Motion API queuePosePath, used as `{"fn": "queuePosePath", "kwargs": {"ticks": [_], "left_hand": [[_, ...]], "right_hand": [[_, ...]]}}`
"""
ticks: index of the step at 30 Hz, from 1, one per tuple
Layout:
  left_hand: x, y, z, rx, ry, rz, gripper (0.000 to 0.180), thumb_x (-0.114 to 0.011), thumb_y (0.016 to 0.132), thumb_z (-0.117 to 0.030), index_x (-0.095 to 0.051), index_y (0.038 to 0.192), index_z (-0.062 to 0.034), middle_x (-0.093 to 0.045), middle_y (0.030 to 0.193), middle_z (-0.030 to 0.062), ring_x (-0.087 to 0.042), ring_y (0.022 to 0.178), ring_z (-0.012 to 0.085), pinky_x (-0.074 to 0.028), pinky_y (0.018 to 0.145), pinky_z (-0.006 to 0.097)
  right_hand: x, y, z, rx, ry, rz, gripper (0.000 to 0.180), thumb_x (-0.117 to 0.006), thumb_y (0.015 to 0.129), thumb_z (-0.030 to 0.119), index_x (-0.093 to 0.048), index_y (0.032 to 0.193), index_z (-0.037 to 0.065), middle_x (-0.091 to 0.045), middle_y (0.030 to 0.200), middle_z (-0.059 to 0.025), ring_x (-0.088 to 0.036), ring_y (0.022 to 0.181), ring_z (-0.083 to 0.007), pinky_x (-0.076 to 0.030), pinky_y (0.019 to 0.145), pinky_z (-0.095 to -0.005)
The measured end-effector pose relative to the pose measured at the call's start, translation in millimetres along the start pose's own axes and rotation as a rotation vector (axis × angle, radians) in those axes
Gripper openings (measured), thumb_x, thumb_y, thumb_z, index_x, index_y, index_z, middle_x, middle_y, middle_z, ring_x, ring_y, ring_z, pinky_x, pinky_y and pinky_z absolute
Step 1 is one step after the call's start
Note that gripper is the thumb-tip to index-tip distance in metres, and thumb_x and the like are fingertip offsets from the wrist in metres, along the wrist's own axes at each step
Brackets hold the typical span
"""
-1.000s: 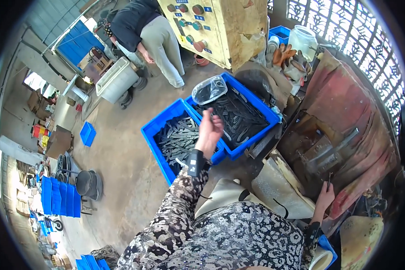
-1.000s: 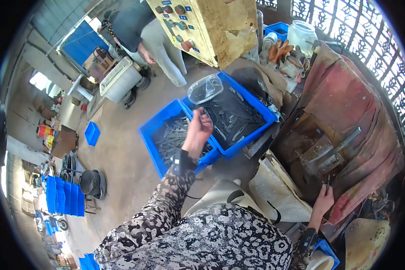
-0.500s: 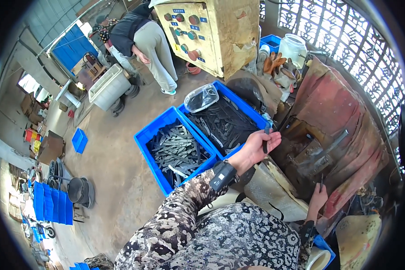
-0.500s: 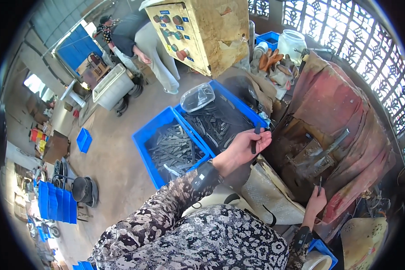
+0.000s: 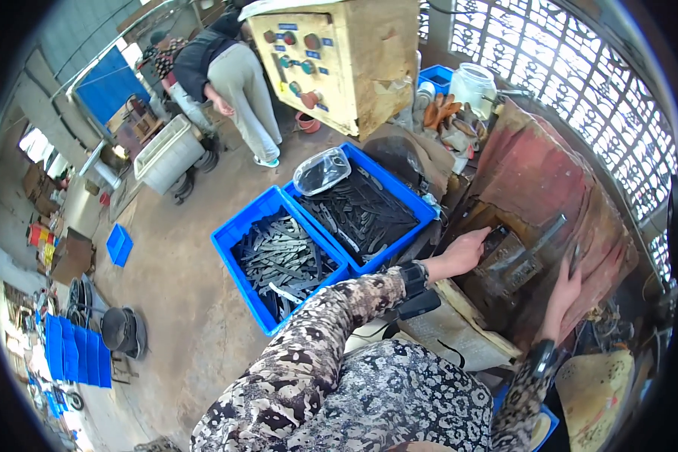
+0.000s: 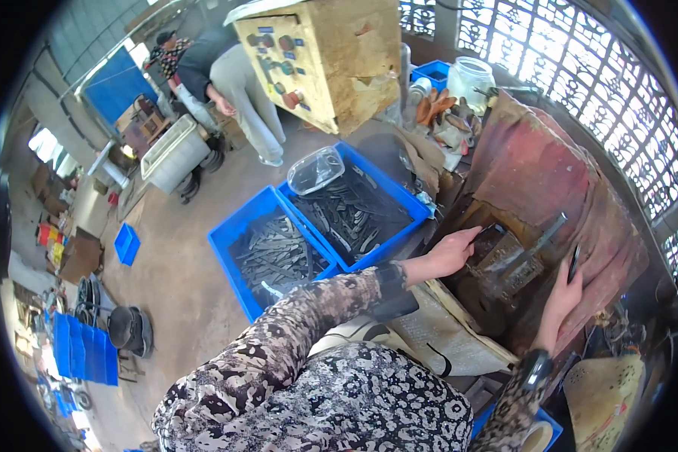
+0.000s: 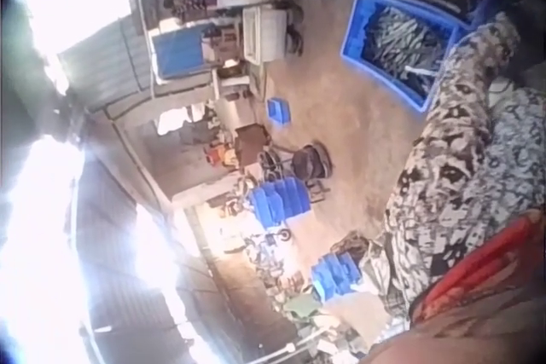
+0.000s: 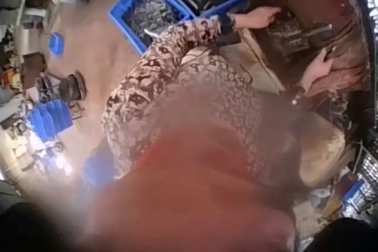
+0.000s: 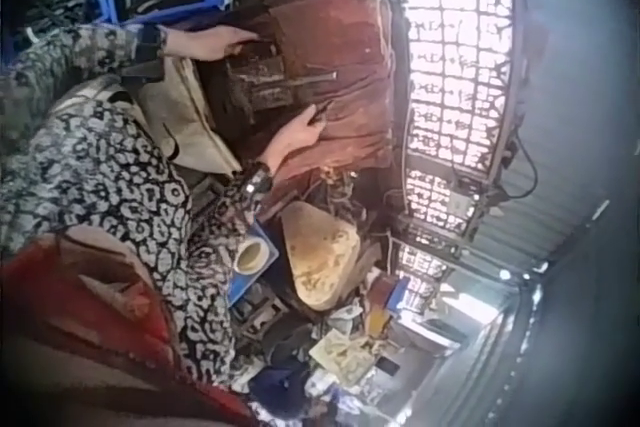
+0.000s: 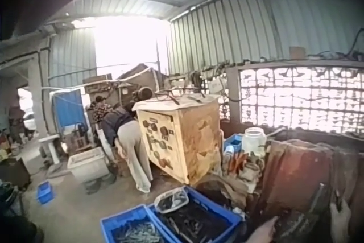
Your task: The person picks up a metal piece from a blue bin, holds it against a grinding wheel, and then places it into a different blue bin, occasionally using a metal rod to adjust the machine.
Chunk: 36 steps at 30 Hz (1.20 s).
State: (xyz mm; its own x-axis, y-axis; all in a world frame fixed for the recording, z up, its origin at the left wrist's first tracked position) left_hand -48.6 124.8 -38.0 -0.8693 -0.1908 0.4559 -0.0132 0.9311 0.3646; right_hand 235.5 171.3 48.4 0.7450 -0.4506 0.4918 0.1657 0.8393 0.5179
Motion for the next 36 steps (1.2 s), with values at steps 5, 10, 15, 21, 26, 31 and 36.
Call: {"fn": "queuePosePath", "kwargs": {"ticks": [5,10,15,21,26,31,36], "left_hand": [[13,0,-41,-0.271,0.082,0.248,0.072,-0.049,0.069,0.009,-0.045,0.136,-0.0153,-0.061,0.101,0.0151,-0.061,0.093,0.0342,-0.050,0.078,0.041],[14,-27,-10,-0.270,0.156,0.300,0.056,-0.053,0.070,0.003,-0.056,0.123,-0.0151,-0.061,0.098,0.0140,-0.061,0.090,0.0343,-0.051,0.076,0.042],[-32,-30,2,-0.356,0.411,0.245,0.016,-0.058,0.072,-0.015,-0.065,0.086,-0.0102,-0.061,0.088,0.0130,-0.063,0.074,0.0309,-0.053,0.064,0.043],[-53,-32,8,-0.313,0.365,0.076,0.010,-0.059,0.070,-0.017,-0.064,0.075,-0.0105,-0.061,0.076,0.0112,-0.063,0.072,0.0304,-0.052,0.061,0.042],[-31,-30,-3,-0.257,0.372,0.167,0.011,-0.059,0.071,-0.013,-0.063,0.076,-0.0053,-0.058,0.082,0.0132,-0.062,0.080,0.0320,-0.052,0.069,0.041],[-39,-26,5,-0.275,0.369,0.145,0.011,-0.059,0.070,-0.013,-0.063,0.076,-0.0047,-0.059,0.083,0.0139,-0.062,0.081,0.0324,-0.051,0.069,0.041],[-40,-25,6,-0.265,0.372,0.182,0.011,-0.059,0.069,-0.012,-0.063,0.075,-0.0045,-0.059,0.083,0.0147,-0.061,0.081,0.0328,-0.052,0.069,0.041]], "right_hand": [[-20,58,67,0.078,-0.191,-0.038,0.048,-0.058,0.086,0.038,-0.057,0.121,0.006,-0.064,0.109,-0.0201,-0.060,0.105,-0.0347,-0.046,0.090,-0.0405],[-56,72,84,-0.048,-0.311,0.123,0.046,-0.060,0.085,0.043,-0.060,0.119,0.012,-0.064,0.107,-0.0199,-0.059,0.103,-0.0376,-0.046,0.088,-0.0421],[-49,67,64,0.052,-0.415,0.151,0.045,-0.057,0.091,0.039,-0.060,0.117,0.002,-0.063,0.111,-0.0198,-0.061,0.099,-0.0343,-0.048,0.084,-0.0392],[-68,115,-6,0.138,-0.545,0.270,0.051,-0.047,0.095,0.045,-0.058,0.119,0.001,-0.061,0.110,-0.0251,-0.058,0.099,-0.0392,-0.046,0.083,-0.0410],[-90,136,-34,0.228,-0.514,0.267,0.058,-0.039,0.096,0.050,-0.055,0.122,0.001,-0.060,0.110,-0.0266,-0.056,0.100,-0.0427,-0.045,0.083,-0.0443],[-90,131,-24,0.157,-0.598,0.244,0.057,-0.038,0.096,0.051,-0.055,0.122,0.002,-0.061,0.108,-0.0266,-0.056,0.100,-0.0431,-0.045,0.081,-0.0455],[-82,123,-7,0.160,-0.583,0.269,0.056,-0.038,0.096,0.050,-0.057,0.119,0.003,-0.062,0.106,-0.0260,-0.057,0.096,-0.0429,-0.046,0.077,-0.0461]]}}
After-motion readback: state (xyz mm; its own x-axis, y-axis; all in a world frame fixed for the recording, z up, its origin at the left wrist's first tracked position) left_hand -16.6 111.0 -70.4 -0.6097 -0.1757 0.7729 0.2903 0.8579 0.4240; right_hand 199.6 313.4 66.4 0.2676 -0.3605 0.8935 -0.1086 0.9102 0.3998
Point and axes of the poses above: each hand's wrist, its own y-axis towards the middle knuckle, its own x-axis out of the back of the hand, z = x × y, the point moved 1 cm from there along y, towards the middle knuckle
